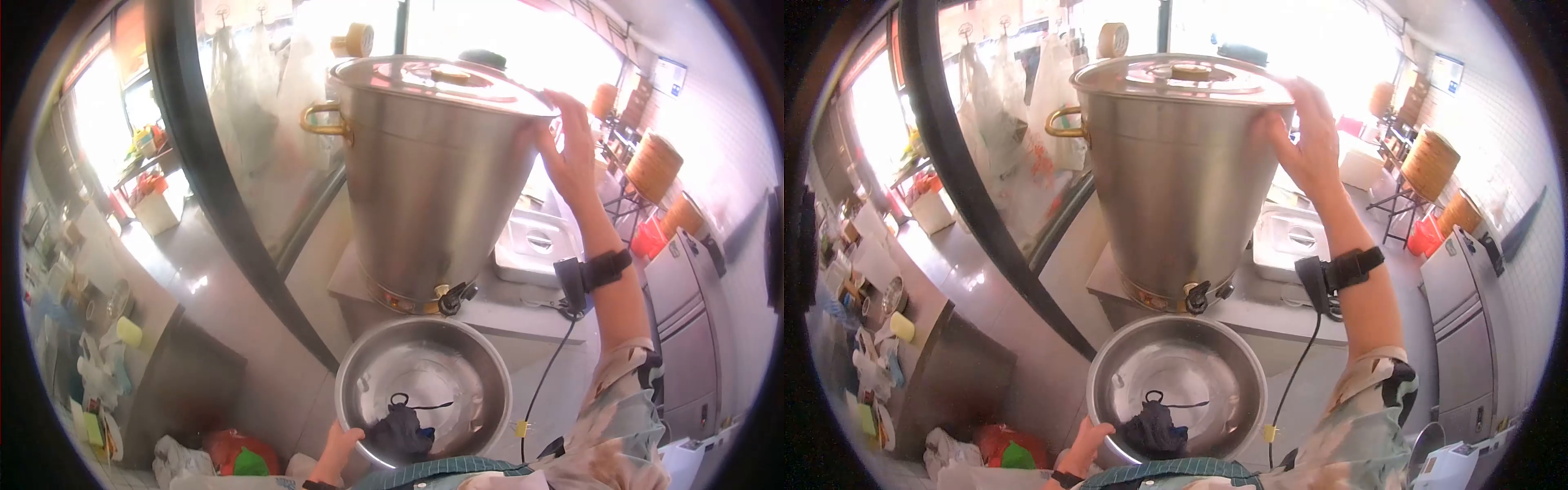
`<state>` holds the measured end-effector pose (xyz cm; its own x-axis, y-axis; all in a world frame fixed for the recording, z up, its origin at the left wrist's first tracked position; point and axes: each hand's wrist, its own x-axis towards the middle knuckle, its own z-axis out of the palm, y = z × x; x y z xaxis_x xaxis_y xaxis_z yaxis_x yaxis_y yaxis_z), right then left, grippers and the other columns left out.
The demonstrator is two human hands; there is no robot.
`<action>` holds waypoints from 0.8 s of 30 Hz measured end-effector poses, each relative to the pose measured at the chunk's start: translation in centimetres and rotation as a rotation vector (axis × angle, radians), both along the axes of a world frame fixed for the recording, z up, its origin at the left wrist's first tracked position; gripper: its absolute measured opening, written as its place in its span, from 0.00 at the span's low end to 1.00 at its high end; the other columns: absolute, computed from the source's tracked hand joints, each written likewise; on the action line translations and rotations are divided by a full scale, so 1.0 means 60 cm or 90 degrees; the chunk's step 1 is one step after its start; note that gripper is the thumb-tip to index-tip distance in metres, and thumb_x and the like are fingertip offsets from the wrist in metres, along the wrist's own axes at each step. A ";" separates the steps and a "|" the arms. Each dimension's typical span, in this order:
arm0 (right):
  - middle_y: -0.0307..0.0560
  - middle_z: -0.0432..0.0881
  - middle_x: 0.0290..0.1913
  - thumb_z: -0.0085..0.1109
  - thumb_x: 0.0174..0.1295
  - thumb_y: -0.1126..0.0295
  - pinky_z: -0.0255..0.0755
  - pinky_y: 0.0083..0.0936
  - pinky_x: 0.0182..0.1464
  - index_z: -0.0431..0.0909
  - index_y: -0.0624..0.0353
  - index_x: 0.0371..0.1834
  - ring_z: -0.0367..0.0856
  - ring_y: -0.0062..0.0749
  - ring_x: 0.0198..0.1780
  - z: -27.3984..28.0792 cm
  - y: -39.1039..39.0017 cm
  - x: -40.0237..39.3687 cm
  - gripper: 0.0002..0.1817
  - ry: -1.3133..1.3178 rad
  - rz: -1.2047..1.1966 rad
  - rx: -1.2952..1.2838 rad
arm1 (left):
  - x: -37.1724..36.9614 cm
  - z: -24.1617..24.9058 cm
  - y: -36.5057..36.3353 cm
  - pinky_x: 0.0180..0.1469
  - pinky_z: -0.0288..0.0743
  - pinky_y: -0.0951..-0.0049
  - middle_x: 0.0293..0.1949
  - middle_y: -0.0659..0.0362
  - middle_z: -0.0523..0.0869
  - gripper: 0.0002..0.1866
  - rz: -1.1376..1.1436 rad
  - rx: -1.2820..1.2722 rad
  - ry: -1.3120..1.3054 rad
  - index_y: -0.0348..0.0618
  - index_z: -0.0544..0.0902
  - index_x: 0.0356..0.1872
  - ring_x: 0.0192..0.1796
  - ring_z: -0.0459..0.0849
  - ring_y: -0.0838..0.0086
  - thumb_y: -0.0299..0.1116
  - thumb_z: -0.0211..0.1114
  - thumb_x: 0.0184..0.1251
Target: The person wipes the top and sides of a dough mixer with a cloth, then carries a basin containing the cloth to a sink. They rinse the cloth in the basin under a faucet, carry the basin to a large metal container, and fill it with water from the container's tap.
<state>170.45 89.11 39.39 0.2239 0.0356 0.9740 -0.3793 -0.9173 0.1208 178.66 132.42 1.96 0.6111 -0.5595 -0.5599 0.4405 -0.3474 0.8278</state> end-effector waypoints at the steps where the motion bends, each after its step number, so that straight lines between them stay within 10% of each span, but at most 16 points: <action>1: 0.53 0.74 0.50 0.55 0.52 0.73 0.67 0.32 0.53 0.70 0.62 0.54 0.72 0.43 0.51 0.004 -0.014 -0.007 0.23 0.058 0.080 0.091 | 0.003 0.003 0.001 0.43 0.71 0.71 0.36 0.53 0.81 0.23 -0.009 -0.026 0.003 0.28 0.75 0.45 0.38 0.78 0.67 0.23 0.59 0.42; 4: 0.54 0.75 0.51 0.53 0.49 0.74 0.65 0.33 0.56 0.70 0.60 0.55 0.73 0.44 0.53 0.004 -0.073 -0.021 0.25 0.036 0.139 0.199 | 0.020 -0.010 0.006 0.44 0.71 0.71 0.38 0.52 0.81 0.24 -0.021 -0.048 0.019 0.28 0.74 0.47 0.39 0.79 0.66 0.24 0.59 0.42; 7: 0.53 0.74 0.54 0.46 0.49 0.77 0.60 0.32 0.63 0.71 0.59 0.55 0.68 0.44 0.61 -0.020 -0.161 -0.036 0.25 0.043 -0.128 0.349 | 0.025 0.000 -0.005 0.44 0.71 0.70 0.38 0.51 0.81 0.25 -0.018 -0.036 0.038 0.28 0.74 0.47 0.40 0.79 0.66 0.24 0.60 0.41; 9: 0.55 0.79 0.44 0.56 0.49 0.74 0.66 0.38 0.57 0.76 0.56 0.47 0.74 0.48 0.53 -0.050 -0.192 -0.037 0.19 0.323 -0.200 0.193 | 0.030 0.015 -0.002 0.44 0.71 0.71 0.37 0.52 0.81 0.25 -0.012 -0.015 0.040 0.28 0.74 0.47 0.39 0.79 0.67 0.24 0.60 0.41; 24: 0.50 0.79 0.44 0.57 0.57 0.66 0.68 0.38 0.52 0.73 0.58 0.45 0.73 0.48 0.50 -0.064 -0.160 -0.065 0.14 0.369 -0.323 0.103 | 0.066 0.040 -0.031 0.39 0.71 0.73 0.33 0.57 0.80 0.19 -0.016 -0.020 -0.010 0.31 0.77 0.41 0.35 0.77 0.70 0.25 0.57 0.42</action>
<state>166.54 79.52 35.56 0.6484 -0.3399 0.6812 -0.6745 -0.6715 0.3069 182.61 130.55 4.35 0.6050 -0.5922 -0.5322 0.4194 -0.3312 0.8452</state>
